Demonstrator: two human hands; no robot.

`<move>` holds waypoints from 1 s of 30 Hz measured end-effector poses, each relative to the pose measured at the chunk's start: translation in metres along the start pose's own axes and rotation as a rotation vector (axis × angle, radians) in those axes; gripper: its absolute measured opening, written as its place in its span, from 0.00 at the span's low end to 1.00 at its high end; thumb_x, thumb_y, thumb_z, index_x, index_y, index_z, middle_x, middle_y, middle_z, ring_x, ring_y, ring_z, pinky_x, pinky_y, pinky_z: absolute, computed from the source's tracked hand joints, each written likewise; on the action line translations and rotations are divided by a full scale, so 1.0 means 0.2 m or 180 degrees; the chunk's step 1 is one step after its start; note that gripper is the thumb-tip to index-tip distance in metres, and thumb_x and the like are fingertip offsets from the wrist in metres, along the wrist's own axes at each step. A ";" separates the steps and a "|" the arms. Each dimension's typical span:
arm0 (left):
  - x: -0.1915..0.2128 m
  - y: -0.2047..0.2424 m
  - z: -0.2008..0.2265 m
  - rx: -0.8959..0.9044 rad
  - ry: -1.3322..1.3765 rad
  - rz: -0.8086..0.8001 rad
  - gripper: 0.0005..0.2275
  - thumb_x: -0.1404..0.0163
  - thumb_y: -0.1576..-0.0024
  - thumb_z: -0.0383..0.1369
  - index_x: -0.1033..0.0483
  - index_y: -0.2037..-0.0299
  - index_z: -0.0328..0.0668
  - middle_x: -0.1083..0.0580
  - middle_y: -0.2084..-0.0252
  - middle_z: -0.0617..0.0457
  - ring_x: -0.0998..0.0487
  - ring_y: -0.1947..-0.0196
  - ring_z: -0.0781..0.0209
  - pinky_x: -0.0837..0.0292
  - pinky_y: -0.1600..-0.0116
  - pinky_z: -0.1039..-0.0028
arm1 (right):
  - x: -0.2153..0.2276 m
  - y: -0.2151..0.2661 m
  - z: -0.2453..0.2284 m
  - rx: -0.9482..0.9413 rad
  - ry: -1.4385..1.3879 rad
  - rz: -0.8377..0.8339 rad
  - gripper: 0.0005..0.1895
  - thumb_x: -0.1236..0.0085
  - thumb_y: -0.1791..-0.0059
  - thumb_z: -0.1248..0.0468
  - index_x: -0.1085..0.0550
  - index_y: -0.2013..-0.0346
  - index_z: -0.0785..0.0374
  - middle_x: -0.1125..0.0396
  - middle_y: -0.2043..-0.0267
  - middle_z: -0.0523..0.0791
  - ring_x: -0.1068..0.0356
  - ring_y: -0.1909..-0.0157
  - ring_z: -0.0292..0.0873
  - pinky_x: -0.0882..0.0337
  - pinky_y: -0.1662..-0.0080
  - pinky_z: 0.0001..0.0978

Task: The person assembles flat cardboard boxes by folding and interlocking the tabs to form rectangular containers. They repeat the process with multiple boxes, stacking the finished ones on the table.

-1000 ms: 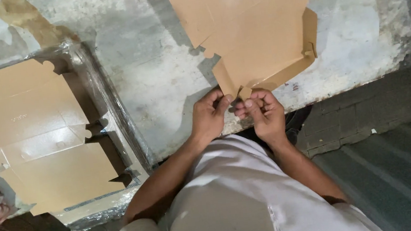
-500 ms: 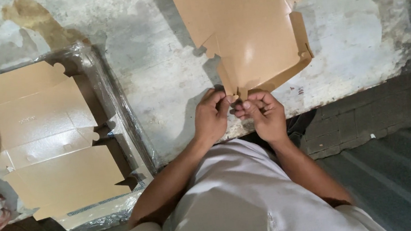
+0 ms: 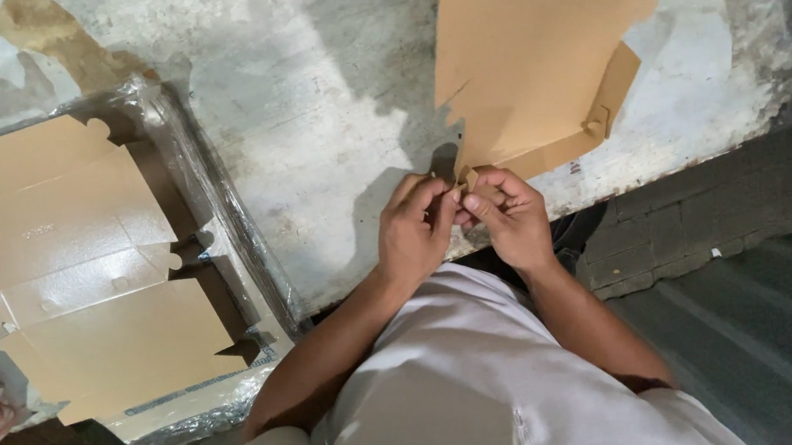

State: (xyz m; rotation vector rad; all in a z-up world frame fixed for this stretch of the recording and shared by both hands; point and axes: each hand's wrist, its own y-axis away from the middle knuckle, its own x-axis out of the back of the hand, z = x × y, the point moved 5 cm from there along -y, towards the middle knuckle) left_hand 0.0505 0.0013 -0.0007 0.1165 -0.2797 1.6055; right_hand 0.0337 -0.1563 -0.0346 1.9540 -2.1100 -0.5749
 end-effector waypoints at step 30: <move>0.01 -0.04 -0.09 0.1045 -0.0980 -0.0991 0.17 0.47 0.42 0.44 0.22 0.70 0.34 0.24 0.77 0.40 0.20 0.75 0.42 0.24 0.71 0.62 | -0.24 0.03 -0.17 -0.0179 0.1443 -0.1349 0.35 0.52 0.54 0.78 0.48 0.33 0.63 0.28 0.59 0.60 0.24 0.60 0.57 0.22 0.61 0.51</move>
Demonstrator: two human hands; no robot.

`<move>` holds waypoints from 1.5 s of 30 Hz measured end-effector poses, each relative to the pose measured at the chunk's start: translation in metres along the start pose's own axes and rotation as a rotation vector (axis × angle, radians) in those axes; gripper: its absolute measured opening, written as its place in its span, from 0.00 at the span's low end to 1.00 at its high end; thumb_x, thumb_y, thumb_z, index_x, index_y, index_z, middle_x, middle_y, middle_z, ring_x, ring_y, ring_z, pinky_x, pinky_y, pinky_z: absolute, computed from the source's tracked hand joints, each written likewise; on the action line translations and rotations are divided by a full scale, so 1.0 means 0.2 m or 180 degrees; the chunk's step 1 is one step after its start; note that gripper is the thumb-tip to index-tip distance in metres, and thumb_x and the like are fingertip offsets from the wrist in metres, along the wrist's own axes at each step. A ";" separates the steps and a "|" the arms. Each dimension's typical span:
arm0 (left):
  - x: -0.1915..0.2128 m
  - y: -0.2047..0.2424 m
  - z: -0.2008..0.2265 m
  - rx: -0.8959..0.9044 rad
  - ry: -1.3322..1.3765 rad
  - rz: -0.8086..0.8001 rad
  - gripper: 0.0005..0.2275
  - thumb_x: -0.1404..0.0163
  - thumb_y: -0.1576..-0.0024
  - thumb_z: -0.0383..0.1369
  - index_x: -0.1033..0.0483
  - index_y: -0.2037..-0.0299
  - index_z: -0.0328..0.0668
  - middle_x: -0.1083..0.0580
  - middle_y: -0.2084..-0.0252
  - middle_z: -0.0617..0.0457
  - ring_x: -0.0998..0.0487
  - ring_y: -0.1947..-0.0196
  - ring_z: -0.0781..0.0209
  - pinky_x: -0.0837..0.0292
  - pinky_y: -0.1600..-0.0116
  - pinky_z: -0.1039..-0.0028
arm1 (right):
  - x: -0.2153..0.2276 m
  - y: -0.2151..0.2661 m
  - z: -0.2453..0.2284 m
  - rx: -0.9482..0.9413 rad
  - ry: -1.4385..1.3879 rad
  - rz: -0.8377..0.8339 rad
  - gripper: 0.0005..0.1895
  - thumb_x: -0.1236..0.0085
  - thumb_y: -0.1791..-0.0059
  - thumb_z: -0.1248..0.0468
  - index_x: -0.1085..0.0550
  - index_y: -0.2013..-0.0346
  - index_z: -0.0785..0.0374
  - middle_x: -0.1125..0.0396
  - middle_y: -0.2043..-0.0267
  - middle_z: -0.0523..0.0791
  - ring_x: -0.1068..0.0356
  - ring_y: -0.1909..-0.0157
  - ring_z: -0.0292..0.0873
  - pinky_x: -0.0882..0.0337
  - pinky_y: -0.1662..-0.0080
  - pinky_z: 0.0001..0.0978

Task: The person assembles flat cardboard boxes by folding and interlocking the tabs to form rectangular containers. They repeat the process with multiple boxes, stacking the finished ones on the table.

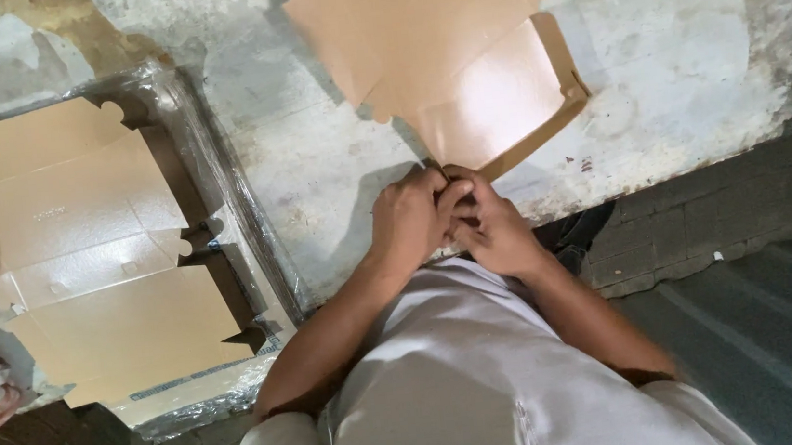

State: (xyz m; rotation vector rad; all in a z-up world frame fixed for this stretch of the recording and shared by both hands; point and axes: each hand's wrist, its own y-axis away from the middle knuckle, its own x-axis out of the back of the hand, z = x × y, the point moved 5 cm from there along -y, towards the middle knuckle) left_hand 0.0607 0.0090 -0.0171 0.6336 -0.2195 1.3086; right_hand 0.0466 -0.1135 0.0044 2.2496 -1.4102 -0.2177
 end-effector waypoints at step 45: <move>-0.13 -0.15 0.17 -0.1288 -0.2238 -0.0728 0.27 0.44 0.46 0.46 0.32 0.35 0.52 0.45 0.27 0.55 0.54 0.26 0.43 0.57 0.29 0.43 | 0.35 0.02 -0.01 0.1432 0.1960 0.1311 0.24 0.46 0.46 0.58 0.32 0.37 0.63 0.38 0.35 0.53 0.35 0.38 0.57 0.32 0.47 0.47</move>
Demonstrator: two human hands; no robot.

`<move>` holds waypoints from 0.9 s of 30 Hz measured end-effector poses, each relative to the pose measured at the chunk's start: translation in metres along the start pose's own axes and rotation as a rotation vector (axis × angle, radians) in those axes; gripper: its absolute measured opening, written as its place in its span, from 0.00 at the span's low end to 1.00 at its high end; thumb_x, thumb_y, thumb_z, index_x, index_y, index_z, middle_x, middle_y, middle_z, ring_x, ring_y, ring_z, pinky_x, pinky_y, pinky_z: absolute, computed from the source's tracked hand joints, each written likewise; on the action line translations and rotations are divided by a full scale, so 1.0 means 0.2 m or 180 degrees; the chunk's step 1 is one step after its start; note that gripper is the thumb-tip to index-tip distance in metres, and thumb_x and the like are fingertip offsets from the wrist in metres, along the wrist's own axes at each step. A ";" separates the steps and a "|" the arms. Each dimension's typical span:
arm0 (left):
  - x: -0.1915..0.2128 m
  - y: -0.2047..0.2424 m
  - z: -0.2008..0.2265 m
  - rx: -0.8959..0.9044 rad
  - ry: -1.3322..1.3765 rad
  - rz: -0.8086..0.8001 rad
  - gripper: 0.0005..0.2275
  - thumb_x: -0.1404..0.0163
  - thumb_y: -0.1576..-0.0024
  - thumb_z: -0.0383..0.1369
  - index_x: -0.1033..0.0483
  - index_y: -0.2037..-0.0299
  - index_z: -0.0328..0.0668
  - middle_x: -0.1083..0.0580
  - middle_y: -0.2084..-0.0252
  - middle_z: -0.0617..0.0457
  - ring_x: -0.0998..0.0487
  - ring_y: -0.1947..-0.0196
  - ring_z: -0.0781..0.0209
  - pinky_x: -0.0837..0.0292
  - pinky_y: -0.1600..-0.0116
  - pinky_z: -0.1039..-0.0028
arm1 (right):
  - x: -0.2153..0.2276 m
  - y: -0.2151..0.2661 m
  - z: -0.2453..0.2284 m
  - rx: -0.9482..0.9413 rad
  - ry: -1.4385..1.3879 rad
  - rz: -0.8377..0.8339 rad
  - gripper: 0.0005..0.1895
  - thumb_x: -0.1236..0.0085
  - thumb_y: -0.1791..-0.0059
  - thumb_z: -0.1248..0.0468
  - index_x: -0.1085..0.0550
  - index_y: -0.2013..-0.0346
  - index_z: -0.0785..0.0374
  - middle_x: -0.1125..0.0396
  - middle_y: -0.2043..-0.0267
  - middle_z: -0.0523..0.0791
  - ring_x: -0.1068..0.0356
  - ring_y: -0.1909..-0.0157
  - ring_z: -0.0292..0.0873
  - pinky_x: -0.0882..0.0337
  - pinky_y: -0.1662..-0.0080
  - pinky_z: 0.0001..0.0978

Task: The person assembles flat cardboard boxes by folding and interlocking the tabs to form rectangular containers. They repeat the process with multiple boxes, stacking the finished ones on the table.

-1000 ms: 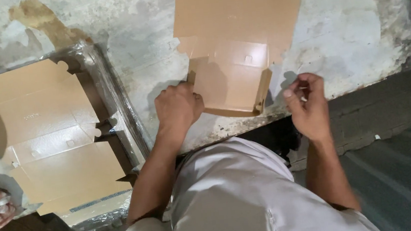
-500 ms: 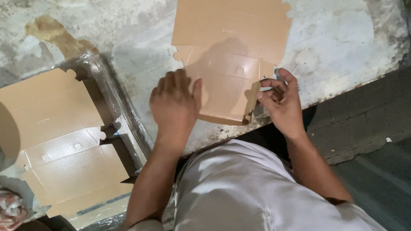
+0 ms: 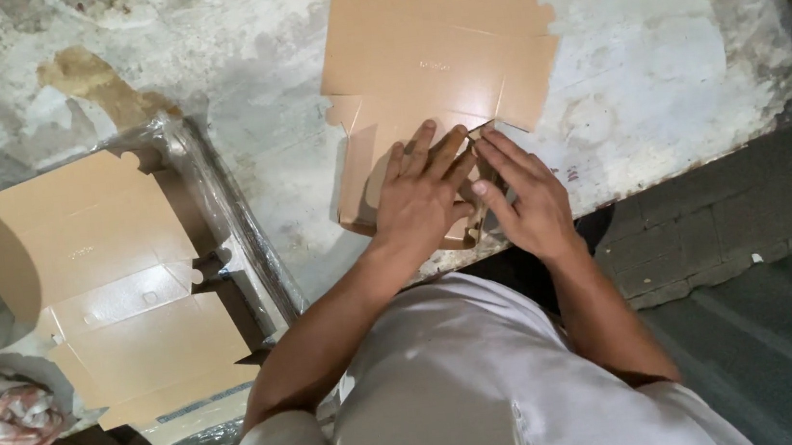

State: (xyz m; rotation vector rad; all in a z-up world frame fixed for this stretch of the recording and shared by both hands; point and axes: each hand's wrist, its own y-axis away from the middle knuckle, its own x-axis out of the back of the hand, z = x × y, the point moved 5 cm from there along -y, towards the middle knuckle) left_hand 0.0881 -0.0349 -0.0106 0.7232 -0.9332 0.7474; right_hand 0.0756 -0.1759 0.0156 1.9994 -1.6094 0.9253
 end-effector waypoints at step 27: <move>0.34 0.02 -0.46 -0.0015 0.0965 0.1905 0.06 0.46 0.41 0.33 0.19 0.65 0.40 0.21 0.61 0.45 0.19 0.58 0.51 0.25 0.49 0.67 | 0.07 -0.03 -0.02 0.0517 0.0319 0.0356 0.13 0.46 0.45 0.60 0.22 0.49 0.62 0.28 0.44 0.49 0.28 0.52 0.47 0.35 0.46 0.36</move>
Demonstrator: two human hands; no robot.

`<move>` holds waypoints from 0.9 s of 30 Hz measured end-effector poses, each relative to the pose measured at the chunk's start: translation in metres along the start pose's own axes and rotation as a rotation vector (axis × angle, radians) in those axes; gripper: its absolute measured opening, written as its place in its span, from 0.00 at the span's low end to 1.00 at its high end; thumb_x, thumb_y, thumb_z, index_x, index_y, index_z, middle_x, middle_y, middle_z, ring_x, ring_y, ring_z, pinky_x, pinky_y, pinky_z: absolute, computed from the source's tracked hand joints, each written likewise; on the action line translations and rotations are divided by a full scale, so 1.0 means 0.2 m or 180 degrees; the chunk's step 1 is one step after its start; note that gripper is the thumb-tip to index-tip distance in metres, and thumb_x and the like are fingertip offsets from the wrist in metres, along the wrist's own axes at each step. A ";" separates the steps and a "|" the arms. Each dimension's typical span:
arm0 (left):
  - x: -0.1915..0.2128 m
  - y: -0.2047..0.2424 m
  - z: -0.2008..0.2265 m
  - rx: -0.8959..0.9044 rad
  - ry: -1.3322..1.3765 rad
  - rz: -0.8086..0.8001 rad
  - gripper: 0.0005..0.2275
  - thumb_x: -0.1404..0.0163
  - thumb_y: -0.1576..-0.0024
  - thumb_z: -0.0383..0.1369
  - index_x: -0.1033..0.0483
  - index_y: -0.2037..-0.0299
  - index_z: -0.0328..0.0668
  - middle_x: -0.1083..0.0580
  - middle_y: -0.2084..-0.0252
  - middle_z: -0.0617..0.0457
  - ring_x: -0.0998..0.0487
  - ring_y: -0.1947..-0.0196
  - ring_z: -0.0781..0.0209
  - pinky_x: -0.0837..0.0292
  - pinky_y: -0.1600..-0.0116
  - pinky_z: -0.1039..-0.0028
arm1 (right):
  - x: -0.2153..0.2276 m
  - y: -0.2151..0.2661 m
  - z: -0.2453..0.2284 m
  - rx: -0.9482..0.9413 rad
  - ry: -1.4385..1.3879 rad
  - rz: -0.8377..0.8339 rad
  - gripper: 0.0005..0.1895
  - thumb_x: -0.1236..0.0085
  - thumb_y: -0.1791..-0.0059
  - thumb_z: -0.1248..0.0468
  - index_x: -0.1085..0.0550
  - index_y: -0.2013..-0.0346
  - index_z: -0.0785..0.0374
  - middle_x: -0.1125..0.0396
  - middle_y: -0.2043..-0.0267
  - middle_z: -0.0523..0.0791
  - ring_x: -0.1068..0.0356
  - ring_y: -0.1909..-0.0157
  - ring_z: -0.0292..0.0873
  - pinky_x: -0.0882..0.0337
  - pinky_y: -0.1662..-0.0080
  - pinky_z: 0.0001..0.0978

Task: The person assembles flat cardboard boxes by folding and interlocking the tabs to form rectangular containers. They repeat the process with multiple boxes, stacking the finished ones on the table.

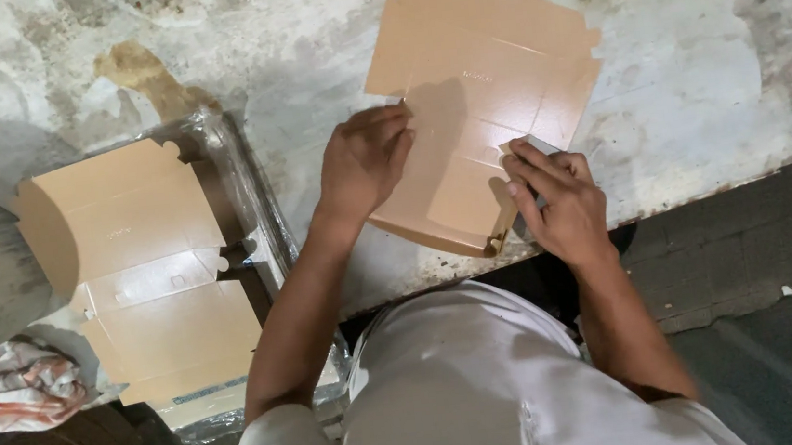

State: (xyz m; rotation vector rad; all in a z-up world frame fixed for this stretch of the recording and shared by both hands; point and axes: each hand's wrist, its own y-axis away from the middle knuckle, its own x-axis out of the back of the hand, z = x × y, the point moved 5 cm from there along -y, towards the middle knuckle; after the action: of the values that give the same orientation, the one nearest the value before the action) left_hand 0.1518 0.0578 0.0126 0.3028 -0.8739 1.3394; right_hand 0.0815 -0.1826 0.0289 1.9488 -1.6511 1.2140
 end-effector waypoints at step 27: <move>0.00 -0.10 -0.26 0.2171 0.0729 0.0346 0.24 0.43 0.45 0.39 0.34 0.43 0.35 0.24 0.53 0.36 0.20 0.53 0.46 0.22 0.50 0.61 | 0.17 0.06 0.16 -0.2311 -0.3071 0.0865 0.30 0.52 0.45 0.68 0.53 0.33 0.76 0.47 0.33 0.61 0.41 0.34 0.56 0.35 0.39 0.43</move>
State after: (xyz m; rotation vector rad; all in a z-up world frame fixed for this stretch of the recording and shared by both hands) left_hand 0.1901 0.0866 -0.0169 0.6184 -0.2204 1.7114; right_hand 0.0815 -0.2309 0.0323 1.8938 -2.3577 -0.4242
